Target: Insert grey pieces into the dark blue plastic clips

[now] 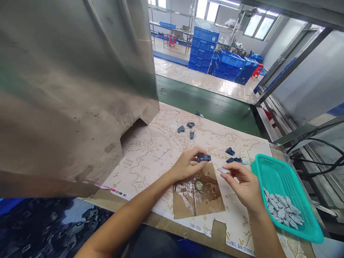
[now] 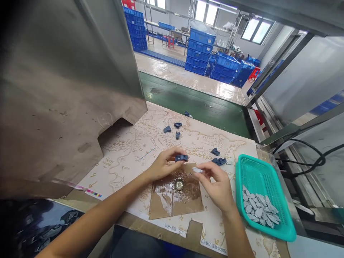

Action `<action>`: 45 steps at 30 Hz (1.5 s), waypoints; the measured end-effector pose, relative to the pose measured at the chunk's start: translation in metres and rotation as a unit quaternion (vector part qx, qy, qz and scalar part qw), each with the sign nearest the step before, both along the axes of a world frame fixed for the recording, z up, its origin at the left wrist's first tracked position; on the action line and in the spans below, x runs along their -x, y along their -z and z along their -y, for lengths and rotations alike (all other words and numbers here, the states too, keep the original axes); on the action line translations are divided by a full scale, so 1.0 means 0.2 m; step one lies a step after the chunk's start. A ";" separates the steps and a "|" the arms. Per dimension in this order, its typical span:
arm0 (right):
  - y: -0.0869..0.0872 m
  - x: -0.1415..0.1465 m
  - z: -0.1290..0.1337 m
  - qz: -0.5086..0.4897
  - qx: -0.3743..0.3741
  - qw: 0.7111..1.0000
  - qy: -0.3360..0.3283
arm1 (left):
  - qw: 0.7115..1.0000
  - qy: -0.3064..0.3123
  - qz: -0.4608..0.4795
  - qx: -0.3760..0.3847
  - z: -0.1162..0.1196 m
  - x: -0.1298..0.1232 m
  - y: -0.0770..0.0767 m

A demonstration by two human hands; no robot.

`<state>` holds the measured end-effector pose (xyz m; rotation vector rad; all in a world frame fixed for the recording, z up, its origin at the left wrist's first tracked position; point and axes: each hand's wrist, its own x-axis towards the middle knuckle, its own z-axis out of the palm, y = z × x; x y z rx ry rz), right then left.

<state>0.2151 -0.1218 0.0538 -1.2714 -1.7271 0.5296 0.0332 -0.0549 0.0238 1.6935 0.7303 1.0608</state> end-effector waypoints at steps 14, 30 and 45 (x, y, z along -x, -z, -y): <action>0.08 0.02 0.01 -0.202 0.027 0.976 0.081 | 0.996 0.072 -0.051 -0.025 0.04 -0.03 0.01; 0.10 0.03 0.01 -0.167 0.017 0.982 0.083 | 0.998 0.040 -0.046 -0.006 0.04 -0.02 -0.01; 0.22 -0.09 -0.09 0.142 0.164 0.961 0.172 | 0.997 -0.018 -0.079 -0.006 0.03 0.00 -0.01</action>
